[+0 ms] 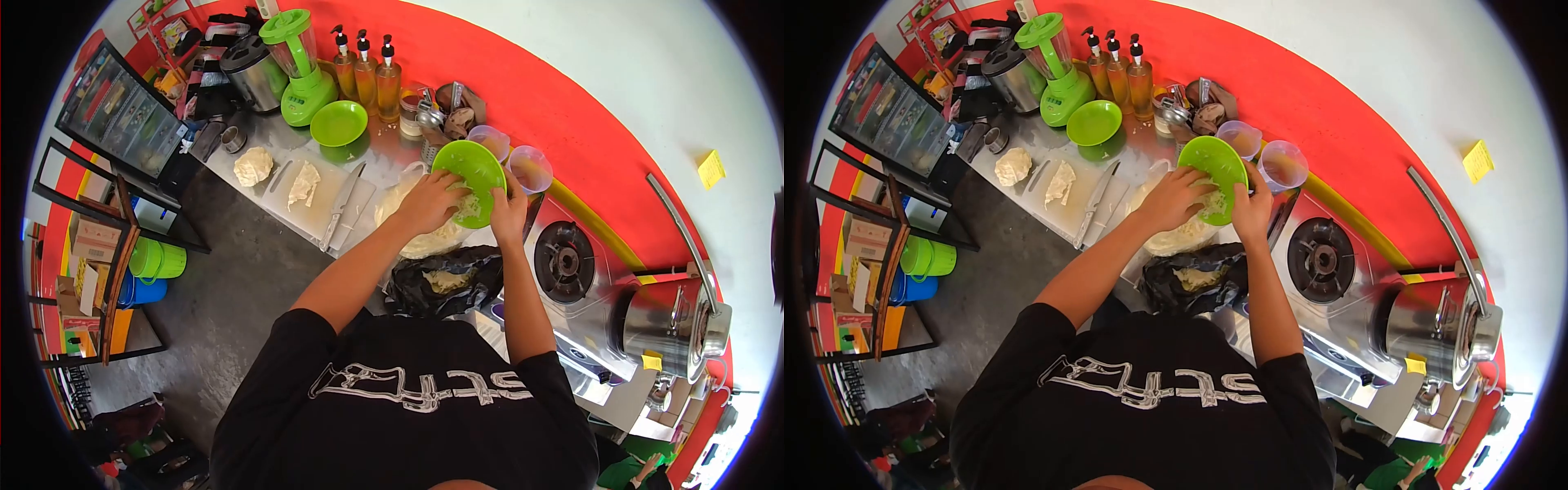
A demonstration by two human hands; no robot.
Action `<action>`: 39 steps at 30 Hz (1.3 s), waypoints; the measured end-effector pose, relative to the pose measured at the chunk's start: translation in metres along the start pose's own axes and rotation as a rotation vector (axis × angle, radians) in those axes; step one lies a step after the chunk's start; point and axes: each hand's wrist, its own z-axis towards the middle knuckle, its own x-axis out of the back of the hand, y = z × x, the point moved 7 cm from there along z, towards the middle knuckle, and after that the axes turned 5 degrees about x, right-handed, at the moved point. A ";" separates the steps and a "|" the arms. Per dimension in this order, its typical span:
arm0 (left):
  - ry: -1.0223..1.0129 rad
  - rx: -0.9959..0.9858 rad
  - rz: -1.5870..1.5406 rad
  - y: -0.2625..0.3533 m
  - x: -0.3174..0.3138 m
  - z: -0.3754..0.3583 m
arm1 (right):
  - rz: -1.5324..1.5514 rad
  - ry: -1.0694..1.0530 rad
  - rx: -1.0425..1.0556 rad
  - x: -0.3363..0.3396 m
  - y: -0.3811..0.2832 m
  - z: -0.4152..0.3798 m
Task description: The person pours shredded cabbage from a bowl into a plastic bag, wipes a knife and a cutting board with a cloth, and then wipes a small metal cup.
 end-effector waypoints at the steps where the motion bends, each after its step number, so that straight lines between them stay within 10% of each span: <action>1: -0.008 -0.003 -0.002 -0.003 -0.005 -0.002 | -0.017 0.000 0.007 0.004 0.003 0.001; 18: -0.366 0.142 -0.213 -0.036 0.000 -0.028 | 0.091 0.108 -0.123 0.030 0.032 -0.008; 27: -0.074 0.043 -0.193 0.016 -0.006 0.010 | 0.007 -0.017 -0.037 0.015 0.003 -0.010; 39: -0.313 0.065 -0.126 -0.010 -0.021 -0.014 | 0.077 0.119 -0.079 0.035 0.016 -0.024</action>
